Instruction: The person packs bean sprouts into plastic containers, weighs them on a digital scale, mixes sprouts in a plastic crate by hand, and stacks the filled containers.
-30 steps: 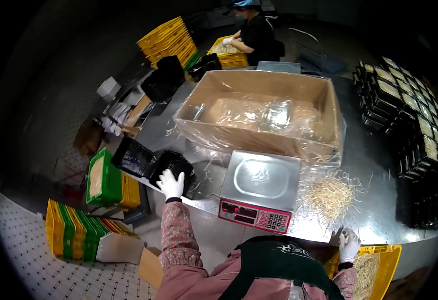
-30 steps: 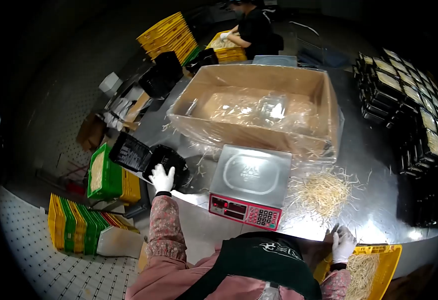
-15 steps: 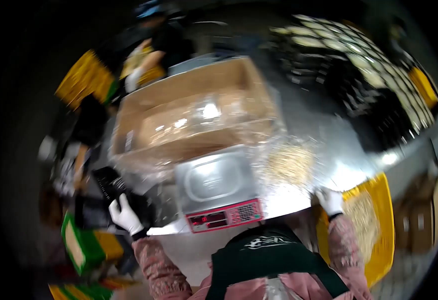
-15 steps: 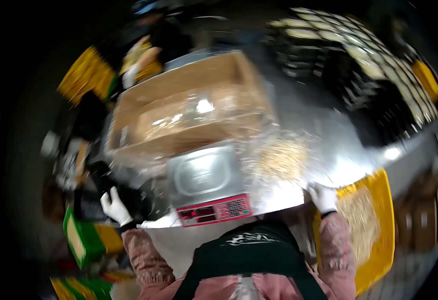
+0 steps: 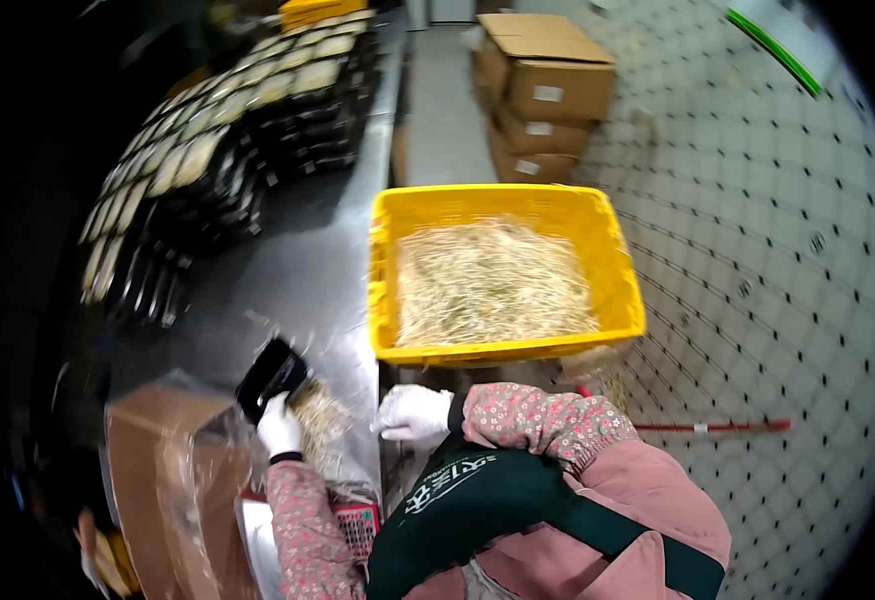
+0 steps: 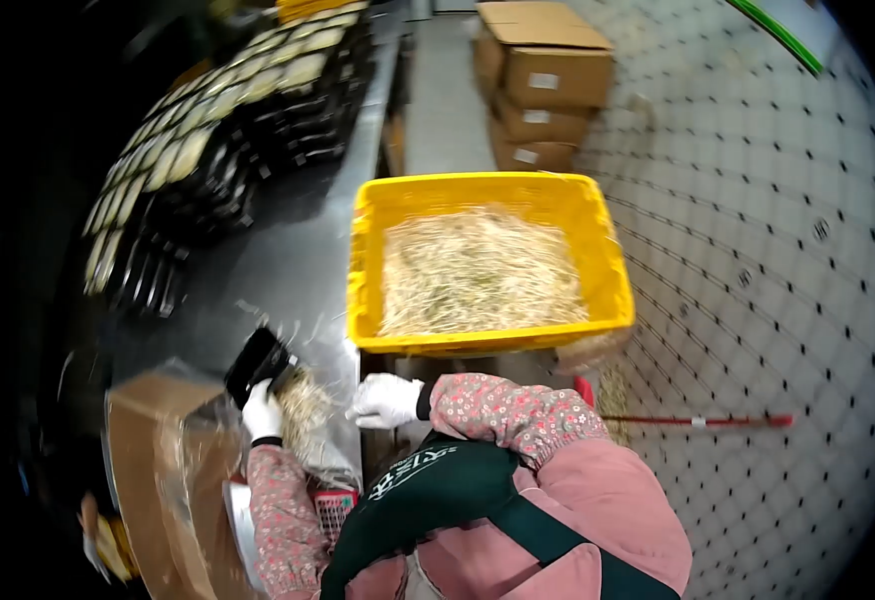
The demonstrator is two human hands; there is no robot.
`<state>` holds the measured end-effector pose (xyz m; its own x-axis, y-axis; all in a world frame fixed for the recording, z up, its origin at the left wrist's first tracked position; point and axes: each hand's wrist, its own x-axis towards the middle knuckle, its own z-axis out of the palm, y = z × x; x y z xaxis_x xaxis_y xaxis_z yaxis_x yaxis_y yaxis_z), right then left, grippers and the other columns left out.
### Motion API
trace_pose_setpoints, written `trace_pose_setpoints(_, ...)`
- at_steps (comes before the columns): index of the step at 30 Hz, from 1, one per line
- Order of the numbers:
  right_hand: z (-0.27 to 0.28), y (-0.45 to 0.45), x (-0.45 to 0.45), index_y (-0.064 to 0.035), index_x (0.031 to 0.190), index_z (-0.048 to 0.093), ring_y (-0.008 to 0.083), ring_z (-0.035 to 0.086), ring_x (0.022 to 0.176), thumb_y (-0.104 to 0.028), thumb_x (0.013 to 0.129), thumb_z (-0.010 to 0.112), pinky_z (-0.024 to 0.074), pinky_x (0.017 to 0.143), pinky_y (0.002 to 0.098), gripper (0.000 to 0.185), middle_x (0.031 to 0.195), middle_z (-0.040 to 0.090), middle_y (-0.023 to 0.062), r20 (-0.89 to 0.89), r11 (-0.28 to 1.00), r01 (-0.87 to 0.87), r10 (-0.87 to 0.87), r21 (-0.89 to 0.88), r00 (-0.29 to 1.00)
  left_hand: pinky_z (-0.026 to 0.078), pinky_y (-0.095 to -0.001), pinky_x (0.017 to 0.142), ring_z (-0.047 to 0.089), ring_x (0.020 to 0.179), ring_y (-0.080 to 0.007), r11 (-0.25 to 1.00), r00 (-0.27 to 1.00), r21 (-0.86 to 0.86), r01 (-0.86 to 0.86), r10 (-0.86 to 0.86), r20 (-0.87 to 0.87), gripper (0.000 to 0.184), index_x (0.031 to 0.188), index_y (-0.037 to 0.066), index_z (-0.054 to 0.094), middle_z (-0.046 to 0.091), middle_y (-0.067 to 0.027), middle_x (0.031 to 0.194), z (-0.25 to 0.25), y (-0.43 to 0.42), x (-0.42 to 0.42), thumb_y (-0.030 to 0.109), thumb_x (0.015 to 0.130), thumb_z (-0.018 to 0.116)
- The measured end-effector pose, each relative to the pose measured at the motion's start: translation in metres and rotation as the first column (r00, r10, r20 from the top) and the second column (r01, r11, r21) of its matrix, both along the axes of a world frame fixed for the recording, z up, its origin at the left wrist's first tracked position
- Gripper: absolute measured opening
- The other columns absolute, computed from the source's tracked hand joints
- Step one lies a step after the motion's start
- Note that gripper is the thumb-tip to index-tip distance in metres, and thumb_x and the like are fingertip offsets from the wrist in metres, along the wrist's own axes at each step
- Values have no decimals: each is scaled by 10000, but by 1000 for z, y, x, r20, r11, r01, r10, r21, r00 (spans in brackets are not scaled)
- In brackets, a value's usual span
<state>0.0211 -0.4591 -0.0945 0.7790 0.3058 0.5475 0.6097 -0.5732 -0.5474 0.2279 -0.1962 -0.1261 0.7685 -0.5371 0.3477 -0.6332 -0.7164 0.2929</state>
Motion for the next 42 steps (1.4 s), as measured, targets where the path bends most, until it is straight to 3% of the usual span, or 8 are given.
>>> trace_pose_setpoints(4, 17, -98, -90, -133, 1020, 736, 303, 677, 861, -245, 902, 663, 547, 762, 407, 178, 922, 717, 90, -199, 952, 268, -237, 147, 951, 465, -443, 985, 594, 1135, -365, 976, 999, 216, 40, -47, 26, 446, 1199, 37, 653, 653, -164, 1212, 31, -9, 1, 103, 762, 717)
trace_pose_setpoints(8, 18, -224, -179, -101, 1087, 733, 276, 690, 954, -294, 879, 715, 548, 855, 393, 284, 998, 726, 123, -400, 494, 867, -782, 69, 477, 428, -415, 1061, 574, 1202, -296, 970, 965, -242, -28, -36, -258, 494, 1311, -2, 587, 620, -168, 1298, 71, -76, -37, 0, 829, 697)
trace_pose_setpoints(12, -7, -338, -194, -68, 1369, 554, 331, 529, 1270, -490, 802, 754, 401, 1089, 418, 734, 1352, 579, 188, -412, 297, 910, -897, -290, 161, 478, -332, 1006, 631, 1118, -216, 870, 751, -485, -85, -264, -605, 370, 1289, -31, 604, 656, -123, 1252, 67, -174, -83, 22, 925, 646)
trace_pose_setpoints(19, -70, -405, -47, -47, 1570, 133, 473, 144, 1490, -612, 571, 867, 179, 1177, 619, 1363, 1598, 167, 306, -529, 484, 590, -842, -647, 110, 463, -317, 1012, 630, 1117, -200, 913, 676, -406, 40, -324, -662, 311, 1233, 7, 663, 685, -111, 1199, 71, -290, -130, 78, 931, 649)
trace_pose_setpoints(23, -77, -411, -18, -99, 1582, 113, 463, 268, 1451, -570, 541, 889, 224, 1162, 607, 1382, 1553, 274, 310, -535, 541, 445, -831, -714, 152, 471, -309, 1002, 636, 1102, -192, 931, 694, -362, -46, -231, -682, 294, 1231, 3, 660, 691, -109, 1172, 77, -291, -135, 47, 943, 627)
trace_pose_setpoints(28, -114, -446, -21, -111, 1300, 540, 330, 675, 1008, -360, 712, 752, 535, 846, 450, 674, 1067, 701, 160, -642, 612, 599, -739, -516, 202, 488, -292, 983, 657, 1058, -174, 898, 663, -378, -225, -143, -735, 280, 1241, -26, 641, 697, -113, 1142, 73, -274, -134, 20, 970, 589)
trace_pose_setpoints(34, 7, -460, -49, -137, 1201, 590, 373, 673, 938, -316, 707, 731, 541, 816, 456, 544, 976, 705, 173, -593, 600, 762, -713, -243, 373, 490, -306, 1000, 658, 1078, -190, 849, 669, -469, -243, -204, -715, 281, 1258, -43, 614, 684, -131, 1181, 83, -278, -111, 49, 996, 569)
trace_pose_setpoints(42, 32, -409, -47, -163, 1585, 161, 408, 297, 1454, -491, 662, 848, 204, 1162, 624, 1197, 1566, 307, 248, -563, 745, 434, -667, -506, 488, 380, -379, 1120, 491, 1339, -278, 923, 648, -321, 213, -379, -661, 572, 1438, 30, 478, 552, -181, 1398, 71, -365, -76, 178, 922, 677)
